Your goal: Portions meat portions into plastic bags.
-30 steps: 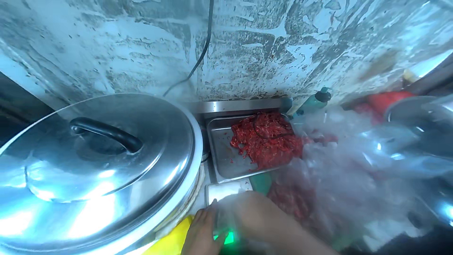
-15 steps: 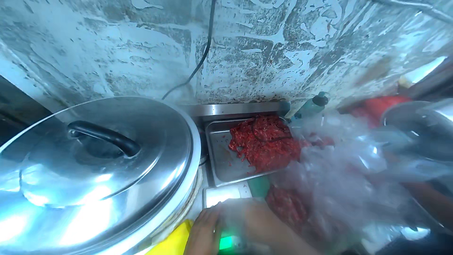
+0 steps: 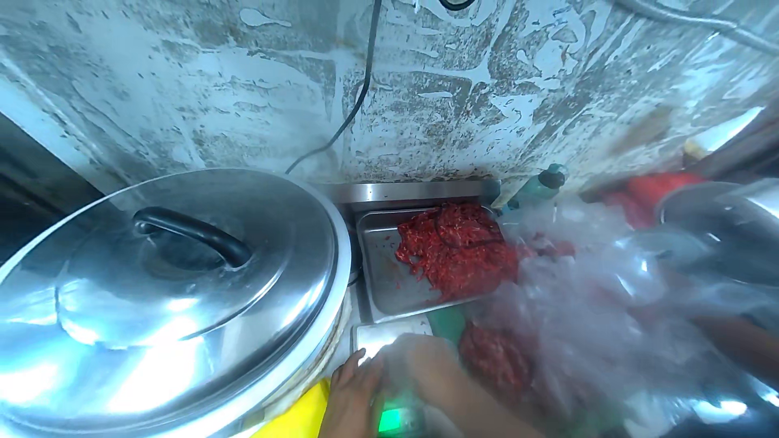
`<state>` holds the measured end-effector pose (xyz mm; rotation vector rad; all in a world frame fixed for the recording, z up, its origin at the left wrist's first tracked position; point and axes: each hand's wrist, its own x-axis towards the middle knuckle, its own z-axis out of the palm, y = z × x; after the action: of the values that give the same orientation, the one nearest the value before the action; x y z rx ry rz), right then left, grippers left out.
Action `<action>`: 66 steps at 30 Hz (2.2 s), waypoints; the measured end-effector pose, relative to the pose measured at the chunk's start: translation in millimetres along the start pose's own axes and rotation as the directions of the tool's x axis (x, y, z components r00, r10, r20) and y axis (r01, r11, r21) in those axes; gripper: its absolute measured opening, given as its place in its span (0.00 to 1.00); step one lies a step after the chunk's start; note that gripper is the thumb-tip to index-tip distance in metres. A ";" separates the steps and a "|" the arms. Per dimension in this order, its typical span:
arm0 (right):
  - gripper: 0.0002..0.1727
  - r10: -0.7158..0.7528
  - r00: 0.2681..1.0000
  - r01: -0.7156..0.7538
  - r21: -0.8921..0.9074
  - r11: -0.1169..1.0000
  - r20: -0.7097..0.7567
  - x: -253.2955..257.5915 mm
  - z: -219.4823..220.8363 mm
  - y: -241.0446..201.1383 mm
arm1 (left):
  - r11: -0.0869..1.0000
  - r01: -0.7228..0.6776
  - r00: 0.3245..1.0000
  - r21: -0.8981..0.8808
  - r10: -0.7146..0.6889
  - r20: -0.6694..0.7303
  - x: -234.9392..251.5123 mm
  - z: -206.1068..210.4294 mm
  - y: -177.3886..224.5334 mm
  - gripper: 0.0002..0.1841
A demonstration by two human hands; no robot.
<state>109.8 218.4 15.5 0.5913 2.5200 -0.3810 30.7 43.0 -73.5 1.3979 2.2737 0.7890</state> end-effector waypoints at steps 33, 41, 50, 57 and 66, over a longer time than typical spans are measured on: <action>0.07 0.065 0.901 0.317 0.754 0.575 -0.428 -59.4 -36.7 35.0 | 0.997 0.059 0.975 -0.051 -0.069 -0.210 -3.7 3.7 -13.7 0.15; 0.09 0.184 0.723 0.502 0.689 0.522 -0.666 -95.4 -87.0 56.9 | 0.996 0.065 0.977 -0.055 -0.075 -0.201 -7.4 7.2 -19.8 0.22; 0.18 0.546 0.618 -0.027 0.680 0.733 -0.565 -36.2 -131.3 125.3 | 0.992 0.063 0.970 -0.111 -0.087 -0.226 -19.3 -4.2 -18.8 0.23; 0.05 0.629 0.453 0.082 0.732 0.677 -0.632 -26.8 -129.3 128.8 | 0.981 0.103 0.969 -0.163 -0.136 -0.205 -42.3 -12.4 -22.9 0.21; 0.09 0.469 0.787 -0.048 0.719 0.694 -0.400 -13.7 -135.1 133.5 | 0.979 0.122 0.966 -0.162 -0.155 -0.207 -50.2 -15.7 -24.5 0.21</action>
<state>127.3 380.1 114.7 1.5583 2.7049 -1.2033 27.3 -14.8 -76.0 1.1199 2.3868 1.0875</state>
